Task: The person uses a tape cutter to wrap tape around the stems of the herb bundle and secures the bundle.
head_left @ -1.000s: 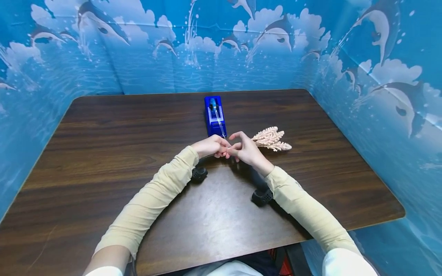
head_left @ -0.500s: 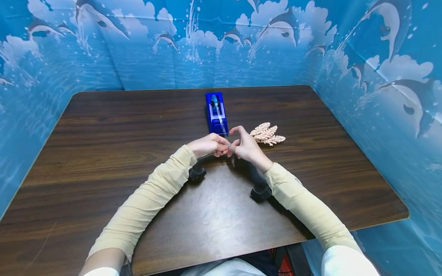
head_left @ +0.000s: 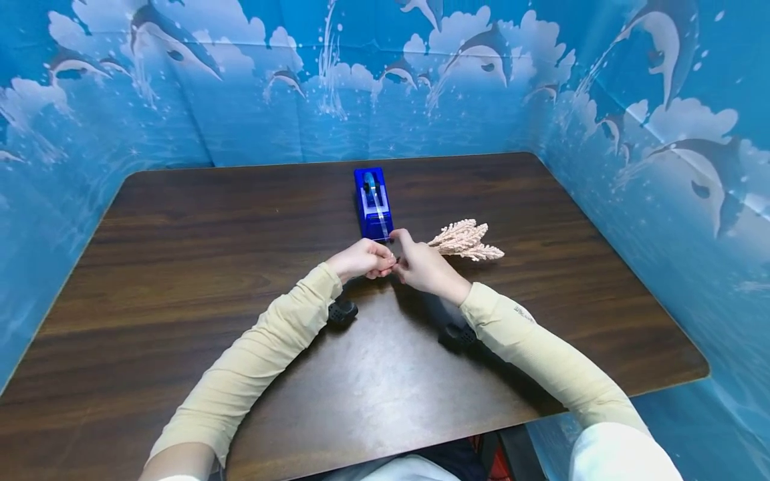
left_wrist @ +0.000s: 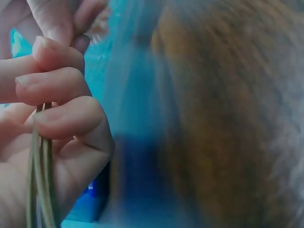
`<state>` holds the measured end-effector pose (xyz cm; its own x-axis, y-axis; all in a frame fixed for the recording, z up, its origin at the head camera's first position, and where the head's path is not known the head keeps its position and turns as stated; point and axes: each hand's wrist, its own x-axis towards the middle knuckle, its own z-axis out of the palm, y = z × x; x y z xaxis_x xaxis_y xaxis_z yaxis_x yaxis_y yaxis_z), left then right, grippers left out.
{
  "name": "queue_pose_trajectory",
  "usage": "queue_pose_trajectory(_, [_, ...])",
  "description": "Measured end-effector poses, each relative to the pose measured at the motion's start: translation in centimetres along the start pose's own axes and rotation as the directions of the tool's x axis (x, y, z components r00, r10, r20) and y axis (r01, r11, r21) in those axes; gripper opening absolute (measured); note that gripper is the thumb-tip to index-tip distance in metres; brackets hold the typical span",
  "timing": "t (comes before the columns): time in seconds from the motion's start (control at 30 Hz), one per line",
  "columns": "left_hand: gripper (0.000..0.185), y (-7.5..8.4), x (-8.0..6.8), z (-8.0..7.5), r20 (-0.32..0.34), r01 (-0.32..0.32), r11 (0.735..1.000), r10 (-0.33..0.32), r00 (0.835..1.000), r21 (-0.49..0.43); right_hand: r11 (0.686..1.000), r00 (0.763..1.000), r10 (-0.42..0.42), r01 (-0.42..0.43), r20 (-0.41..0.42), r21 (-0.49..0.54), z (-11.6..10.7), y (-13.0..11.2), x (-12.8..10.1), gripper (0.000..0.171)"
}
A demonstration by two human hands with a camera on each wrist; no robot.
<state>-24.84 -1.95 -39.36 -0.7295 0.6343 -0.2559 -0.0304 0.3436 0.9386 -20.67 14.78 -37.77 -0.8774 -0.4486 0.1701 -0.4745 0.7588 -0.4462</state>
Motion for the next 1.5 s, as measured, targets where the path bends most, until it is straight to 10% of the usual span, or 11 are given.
queue_pose_trajectory(0.3, [0.023,1.2,-0.9,0.4,-0.085,-0.120,0.922,0.162,0.983,0.368,0.957,0.961,-0.180,0.122,-0.209,-0.263,-0.2,-0.1,-0.1,0.036])
queue_pose_trajectory(0.57, [0.022,0.6,-2.0,0.3,-0.074,-0.148,0.824,0.223,0.972,0.546,0.953,0.975,-0.206,0.219,0.083,-0.209,-1.7,1.0,0.0,0.011])
queue_pose_trajectory(0.87, [0.025,0.5,-3.0,0.6,-0.128,-0.118,0.690,0.294,0.947,0.715,0.948,0.951,-0.268,0.288,0.151,-0.131,-2.0,1.7,0.5,0.011])
queue_pose_trajectory(1.17, [0.017,0.3,-3.0,0.2,-0.084,-0.235,0.525,0.514,0.854,0.818,0.971,0.972,-0.185,0.203,0.143,-0.127,-2.7,1.1,0.7,0.009])
queue_pose_trajectory(1.5, [0.016,0.2,-2.9,-0.3,-0.114,-0.193,0.586,0.446,0.888,0.787,0.995,0.992,-0.053,0.062,0.114,-0.083,-2.3,0.8,1.3,0.006])
